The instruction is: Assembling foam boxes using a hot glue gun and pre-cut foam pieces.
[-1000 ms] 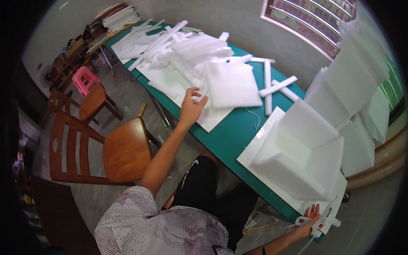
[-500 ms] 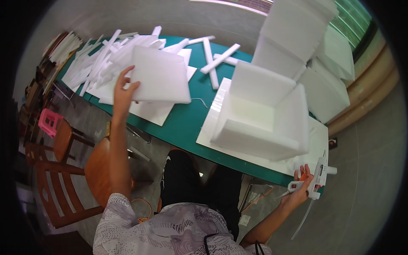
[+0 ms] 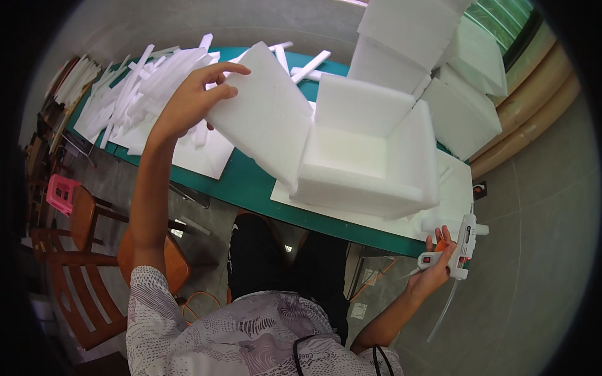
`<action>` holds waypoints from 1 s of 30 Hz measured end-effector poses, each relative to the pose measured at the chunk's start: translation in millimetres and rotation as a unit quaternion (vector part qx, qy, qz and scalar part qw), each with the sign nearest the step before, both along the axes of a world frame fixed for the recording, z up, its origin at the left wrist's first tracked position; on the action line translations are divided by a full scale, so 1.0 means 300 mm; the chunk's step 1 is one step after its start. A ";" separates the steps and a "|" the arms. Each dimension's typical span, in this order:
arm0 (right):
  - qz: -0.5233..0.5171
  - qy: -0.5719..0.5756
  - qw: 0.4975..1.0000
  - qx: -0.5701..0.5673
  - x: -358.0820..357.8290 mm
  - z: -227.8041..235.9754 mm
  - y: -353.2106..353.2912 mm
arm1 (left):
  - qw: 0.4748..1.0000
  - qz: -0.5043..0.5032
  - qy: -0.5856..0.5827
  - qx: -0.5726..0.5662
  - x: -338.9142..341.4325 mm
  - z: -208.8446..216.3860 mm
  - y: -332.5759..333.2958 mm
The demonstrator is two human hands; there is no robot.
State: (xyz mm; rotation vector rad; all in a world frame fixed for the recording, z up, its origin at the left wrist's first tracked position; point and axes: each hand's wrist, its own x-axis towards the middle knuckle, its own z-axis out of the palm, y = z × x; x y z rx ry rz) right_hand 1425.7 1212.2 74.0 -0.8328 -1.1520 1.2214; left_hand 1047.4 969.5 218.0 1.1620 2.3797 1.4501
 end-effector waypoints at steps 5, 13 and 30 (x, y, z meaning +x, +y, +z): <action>-0.006 -0.007 1.000 -0.003 0.001 0.010 -0.001 | 0.999 -0.023 0.006 -0.026 -0.026 0.037 0.072; 0.011 -0.016 1.000 -0.011 -0.026 0.010 0.004 | 0.995 -0.064 0.036 -0.063 -0.008 0.056 0.163; 0.032 -0.011 0.999 0.011 -0.059 0.007 0.006 | 0.986 -0.160 -0.002 -0.043 0.122 0.015 0.232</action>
